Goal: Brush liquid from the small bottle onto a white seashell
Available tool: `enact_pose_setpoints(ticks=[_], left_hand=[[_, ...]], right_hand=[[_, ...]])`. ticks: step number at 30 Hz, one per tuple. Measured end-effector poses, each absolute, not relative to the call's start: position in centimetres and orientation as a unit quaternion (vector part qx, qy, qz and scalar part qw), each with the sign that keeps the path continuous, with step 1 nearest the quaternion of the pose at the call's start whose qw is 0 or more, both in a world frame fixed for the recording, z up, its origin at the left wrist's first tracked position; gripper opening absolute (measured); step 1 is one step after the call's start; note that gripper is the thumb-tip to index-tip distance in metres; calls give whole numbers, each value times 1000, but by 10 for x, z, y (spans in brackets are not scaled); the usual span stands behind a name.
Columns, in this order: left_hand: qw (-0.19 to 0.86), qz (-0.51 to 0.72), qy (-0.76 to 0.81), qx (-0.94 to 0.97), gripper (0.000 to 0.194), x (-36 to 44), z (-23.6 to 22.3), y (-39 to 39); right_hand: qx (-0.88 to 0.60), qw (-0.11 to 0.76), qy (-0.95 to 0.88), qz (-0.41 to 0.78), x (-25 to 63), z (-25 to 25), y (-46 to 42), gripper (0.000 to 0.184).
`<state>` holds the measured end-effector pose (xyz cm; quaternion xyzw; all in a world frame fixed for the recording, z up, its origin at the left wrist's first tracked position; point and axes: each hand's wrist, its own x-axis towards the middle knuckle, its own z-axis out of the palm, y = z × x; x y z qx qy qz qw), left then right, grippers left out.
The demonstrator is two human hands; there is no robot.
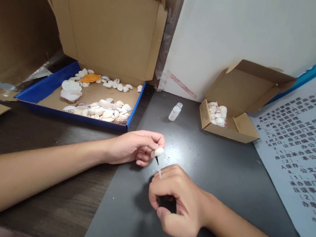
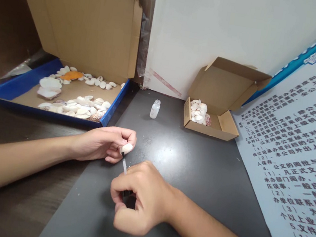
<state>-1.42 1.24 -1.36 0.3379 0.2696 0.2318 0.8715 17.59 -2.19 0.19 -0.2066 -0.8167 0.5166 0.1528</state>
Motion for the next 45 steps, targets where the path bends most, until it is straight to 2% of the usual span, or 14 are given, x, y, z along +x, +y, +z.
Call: enact_pose_setpoints(ticks=[10, 17, 23, 29, 45], left_hand=[[869, 234, 275, 339, 14, -14, -13, 12], [862, 217, 280, 362, 13, -14, -12, 12], [860, 226, 279, 363, 13, -13, -10, 11], [855, 232, 300, 354, 12, -12, -9, 11], [866, 239, 284, 336, 4, -13, -12, 12]], right_hand=[[-223, 100, -804, 542, 178, 1, -23, 11], [-216, 160, -813, 517, 174, 2, -23, 9], [-245, 126, -812, 515, 176, -2, -25, 17], [-222, 156, -833, 482, 174, -1, -26, 15], [-246, 146, -828, 483, 174, 1, -25, 15]])
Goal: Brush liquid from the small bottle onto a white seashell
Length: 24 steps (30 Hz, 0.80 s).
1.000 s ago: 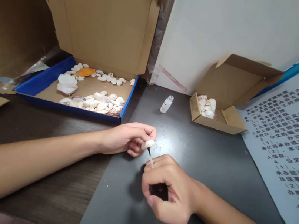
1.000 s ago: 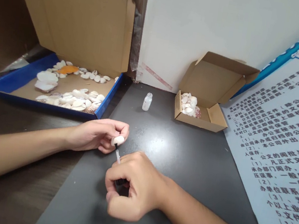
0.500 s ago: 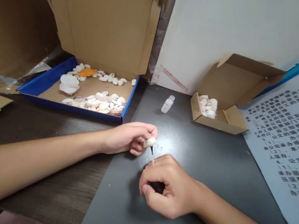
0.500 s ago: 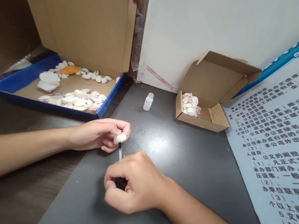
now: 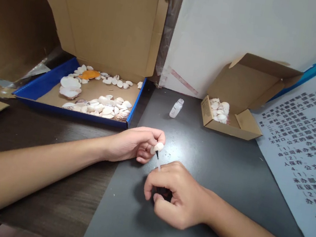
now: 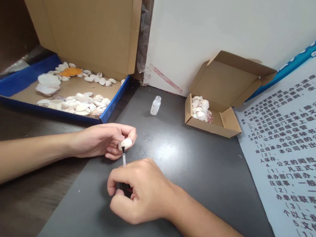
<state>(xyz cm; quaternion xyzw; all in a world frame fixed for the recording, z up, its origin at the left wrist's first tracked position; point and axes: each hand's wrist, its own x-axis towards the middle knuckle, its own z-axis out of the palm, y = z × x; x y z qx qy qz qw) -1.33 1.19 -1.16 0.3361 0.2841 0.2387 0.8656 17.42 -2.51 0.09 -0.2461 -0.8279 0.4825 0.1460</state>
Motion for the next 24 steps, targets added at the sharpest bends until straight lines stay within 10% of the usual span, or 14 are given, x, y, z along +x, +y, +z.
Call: enact_pose_setpoints(ticks=[24], left_hand=[[863, 273, 251, 343, 7, -13, -18, 14]], right_hand=[[-311, 222, -796, 469, 173, 0, -26, 12]])
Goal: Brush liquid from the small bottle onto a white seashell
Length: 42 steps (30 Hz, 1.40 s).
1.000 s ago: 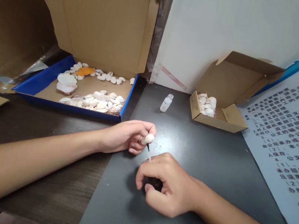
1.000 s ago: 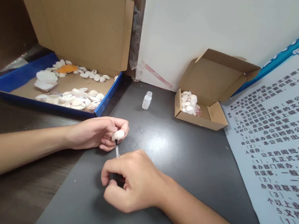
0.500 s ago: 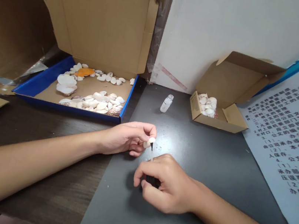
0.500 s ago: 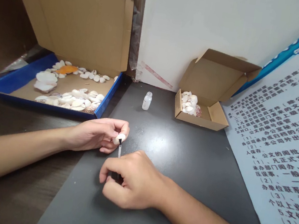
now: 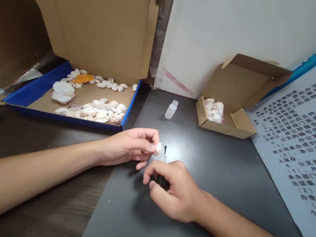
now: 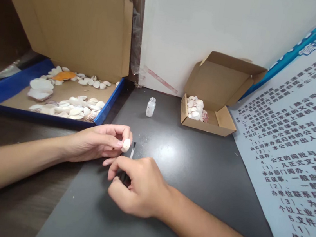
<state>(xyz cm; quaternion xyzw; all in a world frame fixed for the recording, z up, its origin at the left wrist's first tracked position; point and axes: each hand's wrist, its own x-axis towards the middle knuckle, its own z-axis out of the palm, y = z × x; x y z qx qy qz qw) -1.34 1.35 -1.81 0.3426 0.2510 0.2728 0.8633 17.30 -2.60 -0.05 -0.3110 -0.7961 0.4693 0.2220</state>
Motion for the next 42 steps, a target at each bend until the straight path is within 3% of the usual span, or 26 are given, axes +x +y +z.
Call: enact_pose_setpoints(ticks=[3, 9, 15, 22, 42], left_hand=[[860, 271, 255, 350, 9, -13, -18, 14], [852, 262, 264, 368, 12, -13, -17, 14], [842, 257, 278, 385, 16, -13, -14, 12], [841, 252, 278, 389, 13, -13, -14, 12], [850, 246, 304, 354, 10, -10, -13, 12]], right_hand=[[-282, 255, -805, 456, 173, -2, -26, 13], [-274, 217, -806, 476, 174, -1, -25, 12], [-272, 249, -792, 487, 175, -1, -26, 11], [-292, 202, -778, 519, 176, 0, -25, 13], [-324, 187, -833, 407, 174, -1, -27, 11]])
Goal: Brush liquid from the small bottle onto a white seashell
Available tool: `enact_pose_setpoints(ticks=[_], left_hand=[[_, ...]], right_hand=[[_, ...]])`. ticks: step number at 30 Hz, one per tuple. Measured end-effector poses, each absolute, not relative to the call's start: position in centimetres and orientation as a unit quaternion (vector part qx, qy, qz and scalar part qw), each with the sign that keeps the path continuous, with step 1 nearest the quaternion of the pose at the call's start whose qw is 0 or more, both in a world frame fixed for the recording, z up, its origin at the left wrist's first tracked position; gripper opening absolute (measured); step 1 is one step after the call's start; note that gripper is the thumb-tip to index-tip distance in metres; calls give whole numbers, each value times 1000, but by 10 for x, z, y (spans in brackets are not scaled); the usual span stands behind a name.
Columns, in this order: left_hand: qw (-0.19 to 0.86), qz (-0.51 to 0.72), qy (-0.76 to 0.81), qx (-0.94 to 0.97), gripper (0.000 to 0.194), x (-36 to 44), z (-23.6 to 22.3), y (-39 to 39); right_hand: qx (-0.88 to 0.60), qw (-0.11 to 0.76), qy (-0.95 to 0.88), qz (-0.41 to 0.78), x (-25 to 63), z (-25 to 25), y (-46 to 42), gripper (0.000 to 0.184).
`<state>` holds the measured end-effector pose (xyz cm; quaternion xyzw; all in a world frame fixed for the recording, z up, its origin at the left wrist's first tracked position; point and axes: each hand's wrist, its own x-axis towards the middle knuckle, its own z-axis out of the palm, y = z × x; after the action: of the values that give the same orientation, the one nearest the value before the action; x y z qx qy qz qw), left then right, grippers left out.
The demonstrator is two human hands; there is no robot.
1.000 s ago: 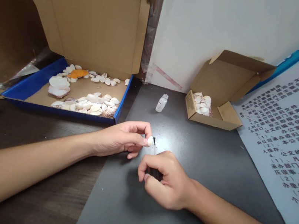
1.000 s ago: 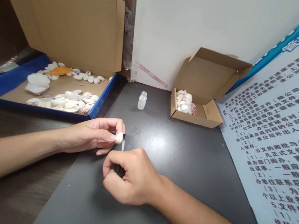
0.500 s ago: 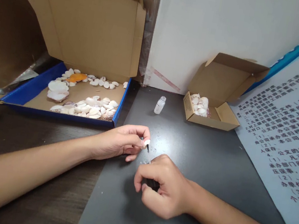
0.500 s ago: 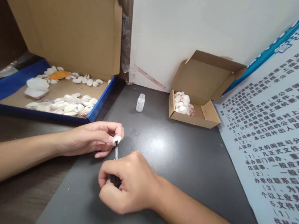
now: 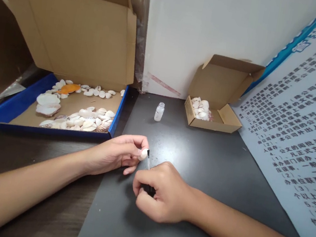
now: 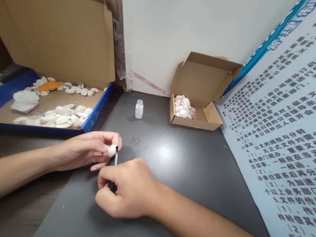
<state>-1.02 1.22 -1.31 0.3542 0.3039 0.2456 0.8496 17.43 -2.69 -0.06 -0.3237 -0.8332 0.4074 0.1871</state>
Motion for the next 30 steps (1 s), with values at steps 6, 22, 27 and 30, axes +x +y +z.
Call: enact_pose_setpoints(ticks=[6, 22, 27, 30], left_hand=[[847, 240, 304, 363, 10, -10, -14, 12], [847, 252, 305, 356, 10, -11, -11, 11], [847, 248, 301, 362, 11, -11, -10, 11], [845, 248, 299, 367, 12, -12, -10, 10]], right_hand=[[-309, 161, -861, 371, 175, -1, -27, 10], [-482, -12, -874, 58, 214, 11, 27, 23], [-490, -51, -870, 20, 218, 7, 37, 21], [-472, -66, -879, 9, 214, 6, 35, 20]])
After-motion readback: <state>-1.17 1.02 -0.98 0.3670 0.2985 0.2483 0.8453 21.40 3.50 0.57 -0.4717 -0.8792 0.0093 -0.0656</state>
